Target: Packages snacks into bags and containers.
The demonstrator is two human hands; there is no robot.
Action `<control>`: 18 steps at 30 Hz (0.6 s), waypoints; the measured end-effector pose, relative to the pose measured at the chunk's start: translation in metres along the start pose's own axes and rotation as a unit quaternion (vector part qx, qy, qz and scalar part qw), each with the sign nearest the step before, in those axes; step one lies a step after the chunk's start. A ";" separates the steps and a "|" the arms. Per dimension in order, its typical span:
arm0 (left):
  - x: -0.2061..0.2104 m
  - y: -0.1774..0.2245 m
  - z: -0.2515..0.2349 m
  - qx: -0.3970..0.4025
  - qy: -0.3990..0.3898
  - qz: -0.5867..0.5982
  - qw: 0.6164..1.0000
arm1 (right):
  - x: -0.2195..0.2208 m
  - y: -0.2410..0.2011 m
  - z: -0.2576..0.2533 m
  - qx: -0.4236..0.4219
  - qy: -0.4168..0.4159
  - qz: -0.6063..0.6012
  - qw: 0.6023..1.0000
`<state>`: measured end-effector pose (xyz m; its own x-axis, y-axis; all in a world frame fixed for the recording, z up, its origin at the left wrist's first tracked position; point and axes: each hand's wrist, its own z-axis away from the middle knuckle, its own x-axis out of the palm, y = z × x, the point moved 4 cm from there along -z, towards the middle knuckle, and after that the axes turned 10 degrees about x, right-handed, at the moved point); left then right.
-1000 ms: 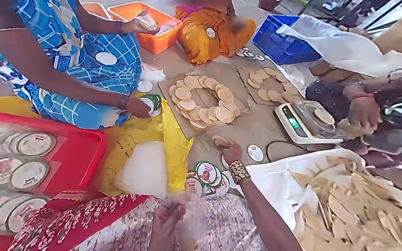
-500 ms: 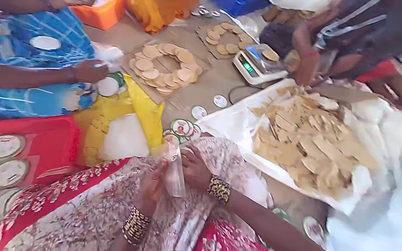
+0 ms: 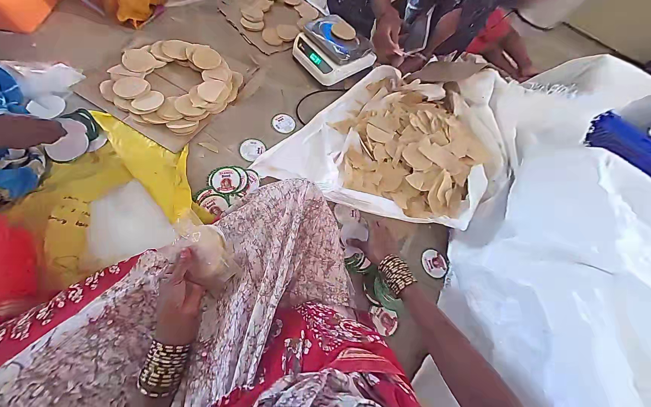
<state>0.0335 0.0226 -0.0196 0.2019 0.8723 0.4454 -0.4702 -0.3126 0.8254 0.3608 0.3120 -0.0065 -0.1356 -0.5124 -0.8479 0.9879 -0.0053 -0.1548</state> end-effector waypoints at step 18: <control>-0.005 -0.001 0.006 0.027 0.021 0.024 0.999 | 0.006 0.006 -0.002 0.036 -0.015 -0.033 0.999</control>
<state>0.0384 0.0164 -0.0208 0.1434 0.8701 0.4715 -0.4316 -0.3737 0.8210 0.3660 0.3106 -0.0133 -0.1990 -0.5351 -0.8210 0.9800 -0.1016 -0.1712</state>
